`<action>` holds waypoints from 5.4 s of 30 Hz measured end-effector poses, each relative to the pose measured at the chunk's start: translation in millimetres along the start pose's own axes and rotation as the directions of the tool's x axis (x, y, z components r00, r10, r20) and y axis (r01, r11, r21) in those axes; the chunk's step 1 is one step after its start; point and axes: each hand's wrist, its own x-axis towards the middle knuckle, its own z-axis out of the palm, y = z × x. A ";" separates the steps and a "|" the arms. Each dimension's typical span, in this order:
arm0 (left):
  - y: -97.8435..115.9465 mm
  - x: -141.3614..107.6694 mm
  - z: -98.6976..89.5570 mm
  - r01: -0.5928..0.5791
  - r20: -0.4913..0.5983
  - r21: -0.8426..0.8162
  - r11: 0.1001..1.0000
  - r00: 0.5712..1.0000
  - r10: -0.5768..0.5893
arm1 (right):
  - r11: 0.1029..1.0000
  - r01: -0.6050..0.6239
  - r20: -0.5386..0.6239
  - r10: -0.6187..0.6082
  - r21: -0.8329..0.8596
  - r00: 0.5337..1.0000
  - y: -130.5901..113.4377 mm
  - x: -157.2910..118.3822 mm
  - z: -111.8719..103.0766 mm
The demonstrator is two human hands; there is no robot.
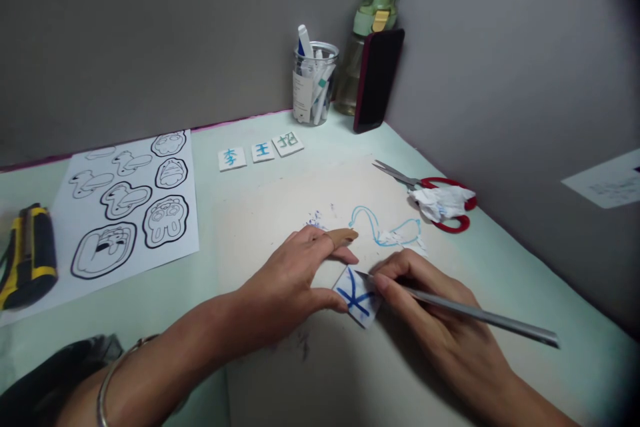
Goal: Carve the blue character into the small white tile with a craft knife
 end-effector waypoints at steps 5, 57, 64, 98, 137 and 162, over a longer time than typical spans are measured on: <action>0.7 0.2 0.6 0.011 0.000 -0.003 1.000 1.000 -0.011 | 1.000 -0.020 0.015 0.020 0.013 1.000 0.7 -0.2 -0.2; 1.0 -0.7 3.1 0.038 -0.050 0.046 0.998 0.998 -0.035 | 0.997 -0.065 0.082 0.062 0.035 0.995 5.8 -13.3 -4.0; 1.8 0.1 2.5 0.037 -0.046 0.066 0.997 0.998 -0.034 | 0.997 -0.068 0.082 0.066 0.026 0.994 6.1 -15.5 -3.2; 0.0 -0.7 3.4 0.019 -0.080 0.062 0.998 0.997 -0.014 | 0.996 -0.078 0.100 0.074 0.037 0.992 2.1 -19.5 -2.8; 4.0 -0.3 5.3 0.017 -0.105 0.078 0.997 0.994 -0.009 | 0.993 -0.105 0.055 0.103 0.049 0.993 -0.5 -21.7 3.6; 4.1 -10.3 6.6 -0.223 -0.202 -0.198 0.955 0.962 0.182 | 0.997 -0.056 -0.434 0.070 0.045 0.898 -4.6 -13.3 -9.1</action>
